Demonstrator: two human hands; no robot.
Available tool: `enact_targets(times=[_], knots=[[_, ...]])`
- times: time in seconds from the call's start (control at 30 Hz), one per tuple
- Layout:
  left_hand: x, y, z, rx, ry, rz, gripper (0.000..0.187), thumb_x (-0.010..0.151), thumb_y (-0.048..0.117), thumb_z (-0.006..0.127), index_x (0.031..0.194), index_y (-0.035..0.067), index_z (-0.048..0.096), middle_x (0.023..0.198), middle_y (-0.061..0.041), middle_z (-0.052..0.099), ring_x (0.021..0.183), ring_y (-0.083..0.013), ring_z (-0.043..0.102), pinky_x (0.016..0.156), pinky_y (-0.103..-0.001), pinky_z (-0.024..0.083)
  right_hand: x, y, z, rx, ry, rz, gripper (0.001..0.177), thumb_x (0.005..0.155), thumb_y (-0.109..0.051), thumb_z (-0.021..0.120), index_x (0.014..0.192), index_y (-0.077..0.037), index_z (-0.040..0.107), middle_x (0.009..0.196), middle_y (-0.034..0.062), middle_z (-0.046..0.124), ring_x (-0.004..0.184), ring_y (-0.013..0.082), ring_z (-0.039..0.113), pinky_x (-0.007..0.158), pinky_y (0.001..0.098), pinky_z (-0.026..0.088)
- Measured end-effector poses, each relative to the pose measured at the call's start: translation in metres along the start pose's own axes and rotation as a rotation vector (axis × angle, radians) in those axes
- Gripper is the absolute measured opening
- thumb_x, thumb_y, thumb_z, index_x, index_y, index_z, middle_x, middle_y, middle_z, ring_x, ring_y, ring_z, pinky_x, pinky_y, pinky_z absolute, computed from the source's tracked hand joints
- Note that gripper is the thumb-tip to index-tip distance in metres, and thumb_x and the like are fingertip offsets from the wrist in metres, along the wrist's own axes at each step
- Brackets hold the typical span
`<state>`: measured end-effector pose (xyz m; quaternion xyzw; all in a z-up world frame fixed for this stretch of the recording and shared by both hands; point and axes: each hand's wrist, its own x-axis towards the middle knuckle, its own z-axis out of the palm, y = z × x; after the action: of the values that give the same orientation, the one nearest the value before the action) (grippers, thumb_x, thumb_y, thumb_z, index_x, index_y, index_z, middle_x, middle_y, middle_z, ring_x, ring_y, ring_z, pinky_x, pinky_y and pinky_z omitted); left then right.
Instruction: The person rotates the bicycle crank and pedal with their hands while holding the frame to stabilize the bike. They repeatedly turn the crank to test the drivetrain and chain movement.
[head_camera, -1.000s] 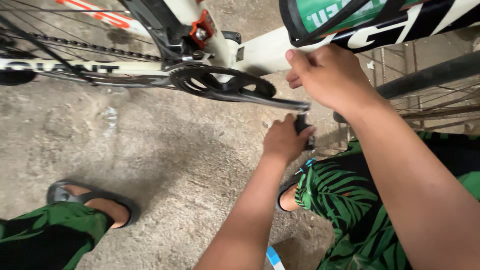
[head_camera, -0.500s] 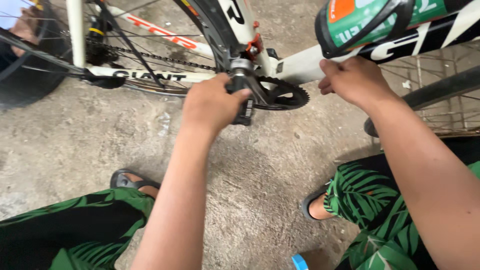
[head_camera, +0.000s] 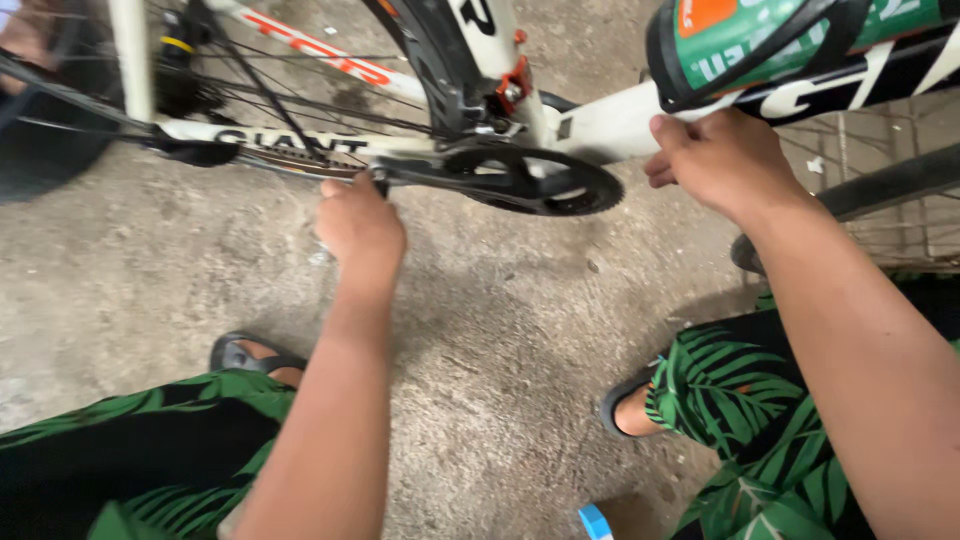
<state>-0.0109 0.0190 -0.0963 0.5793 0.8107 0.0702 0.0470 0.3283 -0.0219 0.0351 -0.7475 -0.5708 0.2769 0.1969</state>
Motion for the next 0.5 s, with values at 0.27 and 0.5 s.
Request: enact_targets(times=[0.27, 0.5], knots=[[0.023, 0.002, 0.142, -0.014, -0.251, -0.071, 0.040, 0.094, 0.027, 0.069, 0.131, 0.015, 0.060, 0.130, -0.019, 0.057, 0.116, -0.0353, 0.064, 0.091, -0.045, 0.055, 0.003, 0.007, 0.000, -0.092, 0.035, -0.036, 0.045, 0.105, -0.043, 0.050, 0.099, -0.007, 0.076, 0.088, 0.0037, 0.080, 0.085, 0.0137, 0.078, 0.084, 0.0294, 0.056], [-0.004, 0.054, 0.251, -0.060, -0.444, -0.001, 0.041, 0.097, 0.025, 0.061, 0.135, 0.009, 0.056, 0.134, -0.021, 0.058, 0.122, -0.0366, 0.062, 0.096, -0.046, 0.055, 0.003, 0.005, 0.006, -0.058, 0.105, -0.082, 0.044, 0.102, -0.043, 0.053, 0.091, -0.008, 0.077, 0.083, 0.0036, 0.079, 0.079, 0.0138, 0.079, 0.081, 0.0289, 0.060]])
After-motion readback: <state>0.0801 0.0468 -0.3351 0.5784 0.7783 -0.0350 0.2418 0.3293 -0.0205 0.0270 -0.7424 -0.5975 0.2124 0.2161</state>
